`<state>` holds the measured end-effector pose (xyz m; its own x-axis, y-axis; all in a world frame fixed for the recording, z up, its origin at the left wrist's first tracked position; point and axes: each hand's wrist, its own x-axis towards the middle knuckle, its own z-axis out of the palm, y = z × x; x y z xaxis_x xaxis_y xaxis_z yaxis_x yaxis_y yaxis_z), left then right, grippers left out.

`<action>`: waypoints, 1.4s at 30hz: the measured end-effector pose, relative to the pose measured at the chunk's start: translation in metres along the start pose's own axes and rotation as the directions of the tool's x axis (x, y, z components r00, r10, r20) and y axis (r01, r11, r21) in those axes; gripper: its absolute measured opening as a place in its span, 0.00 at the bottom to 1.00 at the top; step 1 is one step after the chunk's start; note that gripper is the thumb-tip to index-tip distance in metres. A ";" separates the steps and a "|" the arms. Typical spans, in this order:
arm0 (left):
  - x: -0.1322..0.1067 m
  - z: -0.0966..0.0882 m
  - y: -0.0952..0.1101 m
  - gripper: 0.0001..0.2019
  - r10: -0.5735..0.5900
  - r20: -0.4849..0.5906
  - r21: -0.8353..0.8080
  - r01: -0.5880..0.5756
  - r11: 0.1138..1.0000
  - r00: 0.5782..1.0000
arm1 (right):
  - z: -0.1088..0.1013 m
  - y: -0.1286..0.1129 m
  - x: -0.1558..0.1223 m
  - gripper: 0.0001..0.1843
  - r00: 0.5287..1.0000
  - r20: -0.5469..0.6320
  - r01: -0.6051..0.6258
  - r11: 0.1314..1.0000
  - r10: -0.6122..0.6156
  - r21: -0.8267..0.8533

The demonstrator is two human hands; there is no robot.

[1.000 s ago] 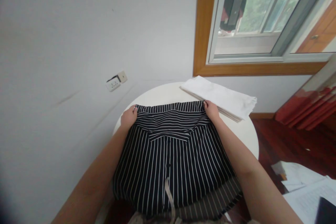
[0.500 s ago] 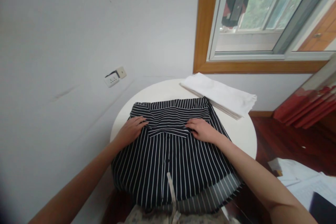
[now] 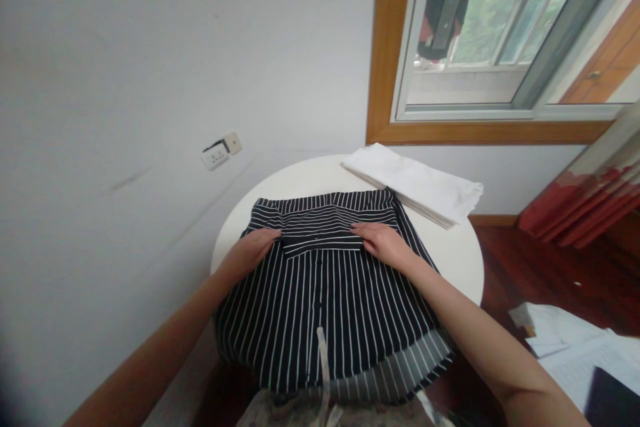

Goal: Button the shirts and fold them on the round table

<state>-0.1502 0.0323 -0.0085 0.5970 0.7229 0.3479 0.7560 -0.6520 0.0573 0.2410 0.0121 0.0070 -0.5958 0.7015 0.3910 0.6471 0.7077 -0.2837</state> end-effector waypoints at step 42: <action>0.053 0.050 -0.022 0.33 -0.722 -0.041 0.236 0.709 0.664 0.691 | 0.053 0.124 0.039 0.37 0.722 -0.093 -0.676 0.672 0.685 -0.303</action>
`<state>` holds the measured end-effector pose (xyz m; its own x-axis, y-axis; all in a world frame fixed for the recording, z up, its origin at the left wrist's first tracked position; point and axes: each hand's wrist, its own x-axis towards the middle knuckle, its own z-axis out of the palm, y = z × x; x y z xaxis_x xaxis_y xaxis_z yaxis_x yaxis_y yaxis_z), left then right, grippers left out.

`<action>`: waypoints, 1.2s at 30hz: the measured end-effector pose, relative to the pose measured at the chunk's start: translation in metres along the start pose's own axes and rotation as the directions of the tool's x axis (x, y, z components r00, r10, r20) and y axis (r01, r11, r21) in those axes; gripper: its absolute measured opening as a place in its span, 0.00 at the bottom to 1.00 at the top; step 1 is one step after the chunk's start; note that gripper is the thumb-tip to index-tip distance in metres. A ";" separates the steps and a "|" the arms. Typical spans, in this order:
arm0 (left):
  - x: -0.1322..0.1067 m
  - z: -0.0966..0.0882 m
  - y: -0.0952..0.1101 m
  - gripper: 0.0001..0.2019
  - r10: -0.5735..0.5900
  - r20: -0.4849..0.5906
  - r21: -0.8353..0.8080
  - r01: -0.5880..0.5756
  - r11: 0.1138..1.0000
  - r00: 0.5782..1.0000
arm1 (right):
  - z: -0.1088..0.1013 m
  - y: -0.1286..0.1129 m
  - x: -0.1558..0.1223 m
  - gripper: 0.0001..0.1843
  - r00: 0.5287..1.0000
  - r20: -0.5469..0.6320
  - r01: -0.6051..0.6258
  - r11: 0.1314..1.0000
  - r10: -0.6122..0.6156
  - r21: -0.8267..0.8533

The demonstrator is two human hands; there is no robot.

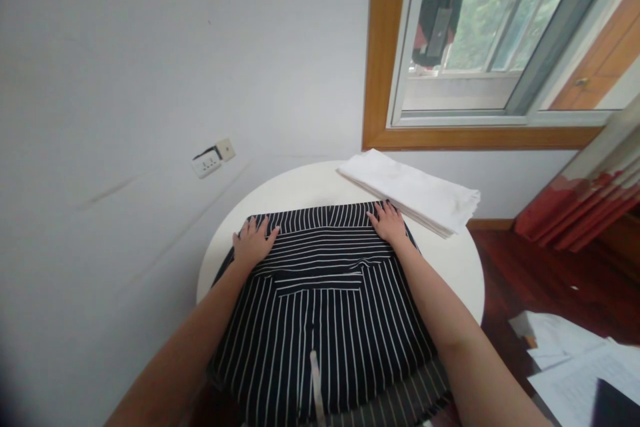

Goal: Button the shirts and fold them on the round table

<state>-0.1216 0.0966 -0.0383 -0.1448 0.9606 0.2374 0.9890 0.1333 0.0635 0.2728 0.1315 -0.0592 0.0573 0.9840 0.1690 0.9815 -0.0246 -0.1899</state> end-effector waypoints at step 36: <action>-0.034 -0.013 0.055 0.36 0.666 0.169 -0.260 -0.619 0.741 0.727 | -0.021 0.007 -0.067 0.35 0.924 0.057 0.379 0.925 -0.379 0.017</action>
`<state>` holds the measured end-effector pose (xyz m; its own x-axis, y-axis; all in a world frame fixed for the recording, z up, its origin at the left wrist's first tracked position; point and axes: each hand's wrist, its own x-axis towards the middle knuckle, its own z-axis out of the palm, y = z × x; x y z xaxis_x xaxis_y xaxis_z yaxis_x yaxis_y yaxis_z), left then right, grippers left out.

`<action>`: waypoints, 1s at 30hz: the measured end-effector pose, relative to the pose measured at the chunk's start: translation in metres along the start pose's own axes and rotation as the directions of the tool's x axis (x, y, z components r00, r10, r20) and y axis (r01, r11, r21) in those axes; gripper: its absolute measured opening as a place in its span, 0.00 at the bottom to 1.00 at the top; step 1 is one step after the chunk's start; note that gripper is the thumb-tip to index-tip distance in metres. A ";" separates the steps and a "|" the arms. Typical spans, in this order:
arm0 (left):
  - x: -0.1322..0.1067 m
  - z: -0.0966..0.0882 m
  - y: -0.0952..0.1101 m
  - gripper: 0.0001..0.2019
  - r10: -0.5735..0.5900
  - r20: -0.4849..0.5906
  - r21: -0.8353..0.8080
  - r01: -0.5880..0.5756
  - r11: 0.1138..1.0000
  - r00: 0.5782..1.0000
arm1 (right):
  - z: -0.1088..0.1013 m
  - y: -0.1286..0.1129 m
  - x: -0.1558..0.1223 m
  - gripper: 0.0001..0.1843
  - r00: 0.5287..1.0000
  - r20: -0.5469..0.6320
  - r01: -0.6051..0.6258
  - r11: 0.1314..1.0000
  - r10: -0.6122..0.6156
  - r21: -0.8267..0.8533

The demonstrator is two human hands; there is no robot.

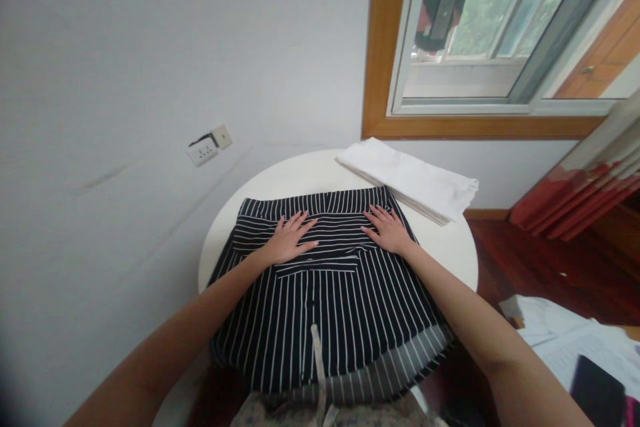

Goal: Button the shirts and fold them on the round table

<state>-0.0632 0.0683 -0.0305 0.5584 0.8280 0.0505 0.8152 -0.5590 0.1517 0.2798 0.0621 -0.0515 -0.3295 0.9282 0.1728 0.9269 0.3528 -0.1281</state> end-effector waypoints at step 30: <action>-0.025 0.004 0.022 0.28 0.037 -0.106 0.071 -0.030 0.997 0.994 | -0.010 -0.075 0.018 0.30 0.921 0.105 0.359 0.922 -0.375 0.142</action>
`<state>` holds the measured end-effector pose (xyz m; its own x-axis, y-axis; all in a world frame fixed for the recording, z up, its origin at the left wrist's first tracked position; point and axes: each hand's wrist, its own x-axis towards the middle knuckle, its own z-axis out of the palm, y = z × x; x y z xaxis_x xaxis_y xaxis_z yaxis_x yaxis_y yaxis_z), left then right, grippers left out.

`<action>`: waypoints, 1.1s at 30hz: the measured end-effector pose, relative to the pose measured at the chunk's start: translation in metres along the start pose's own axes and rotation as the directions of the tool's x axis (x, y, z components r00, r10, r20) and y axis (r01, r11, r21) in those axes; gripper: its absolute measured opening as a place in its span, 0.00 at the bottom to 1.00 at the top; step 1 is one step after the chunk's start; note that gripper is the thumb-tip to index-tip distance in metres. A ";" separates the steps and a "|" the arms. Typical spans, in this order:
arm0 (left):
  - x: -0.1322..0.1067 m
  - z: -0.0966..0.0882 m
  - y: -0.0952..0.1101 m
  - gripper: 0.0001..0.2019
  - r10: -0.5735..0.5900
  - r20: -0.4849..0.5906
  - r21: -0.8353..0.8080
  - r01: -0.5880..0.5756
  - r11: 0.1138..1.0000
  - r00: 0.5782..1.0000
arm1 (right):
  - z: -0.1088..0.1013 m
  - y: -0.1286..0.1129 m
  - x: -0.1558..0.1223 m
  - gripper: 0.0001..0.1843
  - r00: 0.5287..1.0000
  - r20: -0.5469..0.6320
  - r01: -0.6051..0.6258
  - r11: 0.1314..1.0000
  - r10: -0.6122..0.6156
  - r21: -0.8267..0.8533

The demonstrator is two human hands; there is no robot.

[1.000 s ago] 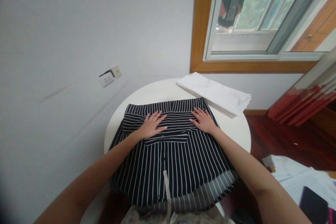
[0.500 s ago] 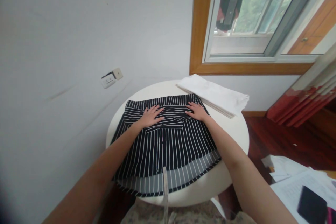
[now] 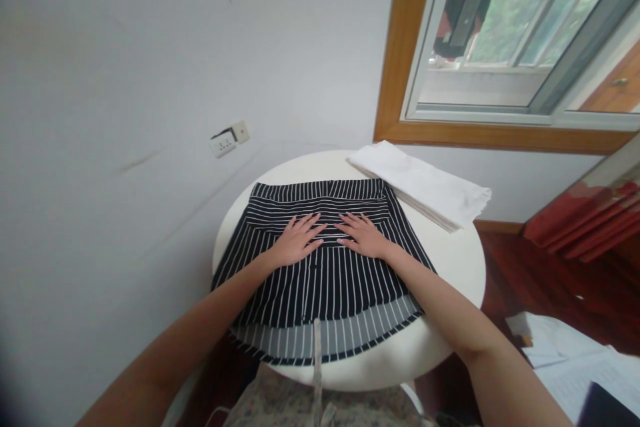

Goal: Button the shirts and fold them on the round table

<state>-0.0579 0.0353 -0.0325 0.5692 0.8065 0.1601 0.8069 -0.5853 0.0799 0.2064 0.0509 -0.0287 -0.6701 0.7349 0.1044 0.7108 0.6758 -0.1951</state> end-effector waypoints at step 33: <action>-0.180 -0.069 0.037 0.34 0.094 0.293 -0.169 -0.045 0.985 0.952 | -0.043 -0.055 -0.154 0.25 0.993 0.113 0.028 0.995 -0.040 0.099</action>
<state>-0.1418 -0.1371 0.0099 0.6634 0.7372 -0.1280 0.7421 -0.6265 0.2383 0.2791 -0.0972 0.0075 -0.7177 0.6964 0.0007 0.6668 0.6875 -0.2876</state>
